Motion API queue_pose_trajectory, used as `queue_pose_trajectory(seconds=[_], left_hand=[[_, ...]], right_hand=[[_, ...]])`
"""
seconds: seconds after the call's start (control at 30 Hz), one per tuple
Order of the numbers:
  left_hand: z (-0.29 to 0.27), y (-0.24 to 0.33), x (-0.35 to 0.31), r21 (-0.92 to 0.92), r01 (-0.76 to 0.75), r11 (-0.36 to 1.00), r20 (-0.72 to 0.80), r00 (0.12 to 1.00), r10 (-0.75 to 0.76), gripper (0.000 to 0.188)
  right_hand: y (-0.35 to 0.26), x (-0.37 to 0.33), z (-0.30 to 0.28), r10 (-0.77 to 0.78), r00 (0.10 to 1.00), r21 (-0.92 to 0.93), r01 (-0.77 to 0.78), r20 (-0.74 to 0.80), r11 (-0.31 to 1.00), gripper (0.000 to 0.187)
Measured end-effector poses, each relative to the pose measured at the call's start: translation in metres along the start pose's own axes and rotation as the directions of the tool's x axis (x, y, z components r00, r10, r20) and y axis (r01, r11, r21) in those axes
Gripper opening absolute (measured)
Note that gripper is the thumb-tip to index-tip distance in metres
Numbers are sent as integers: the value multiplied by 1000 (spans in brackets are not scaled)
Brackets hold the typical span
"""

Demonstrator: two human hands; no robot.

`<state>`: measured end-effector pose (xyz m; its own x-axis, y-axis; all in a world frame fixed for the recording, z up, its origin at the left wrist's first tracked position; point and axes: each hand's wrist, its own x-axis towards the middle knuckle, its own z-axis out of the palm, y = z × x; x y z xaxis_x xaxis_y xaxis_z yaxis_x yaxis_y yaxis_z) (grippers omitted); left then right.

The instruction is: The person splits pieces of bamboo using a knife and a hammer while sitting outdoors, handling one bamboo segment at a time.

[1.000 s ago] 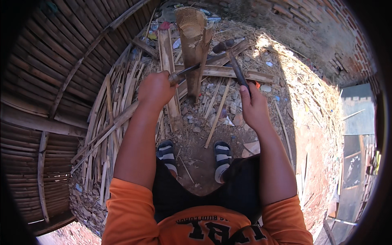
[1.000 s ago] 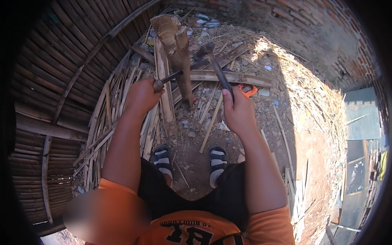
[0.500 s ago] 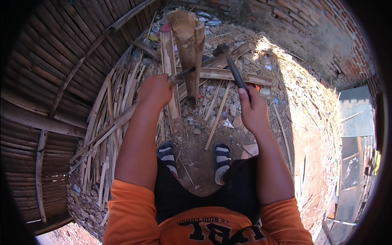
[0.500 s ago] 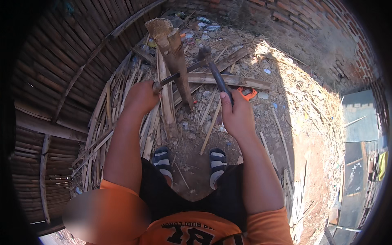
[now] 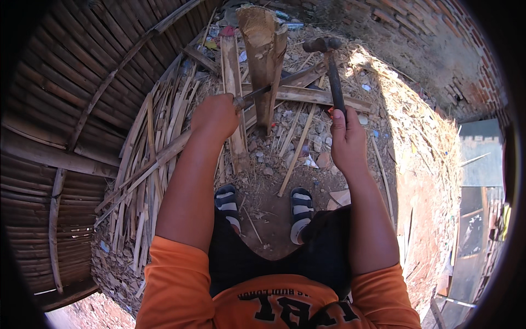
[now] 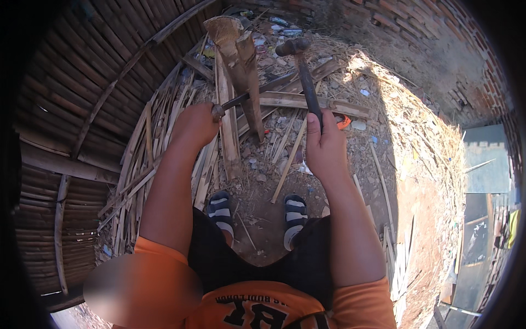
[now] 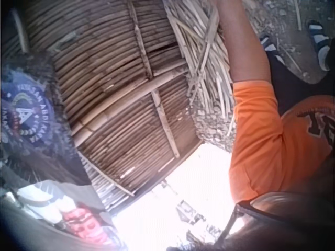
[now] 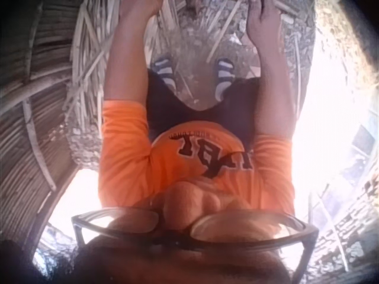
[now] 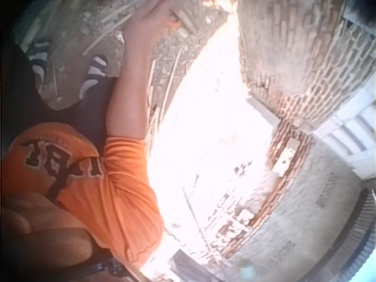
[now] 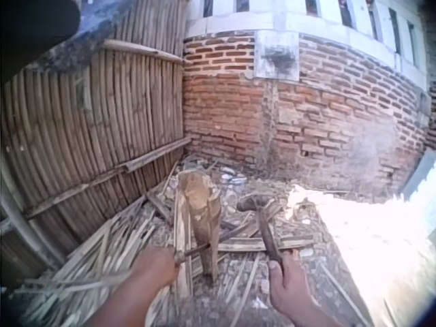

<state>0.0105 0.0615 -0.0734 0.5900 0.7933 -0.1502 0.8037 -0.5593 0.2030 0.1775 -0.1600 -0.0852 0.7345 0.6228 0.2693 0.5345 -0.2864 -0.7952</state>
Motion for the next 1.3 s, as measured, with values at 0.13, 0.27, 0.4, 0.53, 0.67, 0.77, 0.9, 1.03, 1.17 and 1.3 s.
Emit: queue_pose_trajectory(seconds=[0.13, 0.27, 0.4, 0.53, 0.67, 0.77, 0.9, 1.03, 1.17, 1.3], left_hand=[[5, 2, 5, 1, 8, 1000, 14, 1000, -8, 28], [8, -1, 2, -37, 18, 999, -10, 1000, -19, 29], [10, 3, 4, 9, 1, 1000, -12, 1000, -1, 27], [10, -2, 8, 39, 16, 999, 22, 1000, -17, 26], [7, -1, 4, 17, 26, 1000, 40, 999, -27, 26], [5, 4, 5, 55, 35, 998, 48, 998, -38, 26], [10, -2, 9, 35, 29, 999, 33, 999, -30, 27], [13, -5, 8, 33, 17, 999, 34, 999, -18, 28], [14, -3, 10, 70, 23, 997, 40, 999, -26, 28], [17, -4, 10, 57, 43, 997, 42, 998, -45, 28]], right_hand=[[12, 1, 9, 99, 983, -219, -65, 151, 973, 37], [-9, 3, -2, 80, 997, -25, -80, 16, 996, 40], [22, 6, 16, 8, 996, -200, 9, 86, 980, 38], [10, 1, 12, 85, 991, -172, -66, 101, 983, 36], [0, 2, 11, 36, 999, -63, -33, 38, 997, 38], [25, -3, 23, 79, 990, -153, -61, 113, 986, 39], [9, 3, 16, 78, 993, -115, -67, 90, 991, 39], [6, -2, 19, -10, 1000, -6, 10, -1, 1000, 38], [22, -7, 25, 115, 980, -186, -84, 164, 979, 37], [10, 4, 13, 40, 998, -53, -38, 51, 998, 38]])
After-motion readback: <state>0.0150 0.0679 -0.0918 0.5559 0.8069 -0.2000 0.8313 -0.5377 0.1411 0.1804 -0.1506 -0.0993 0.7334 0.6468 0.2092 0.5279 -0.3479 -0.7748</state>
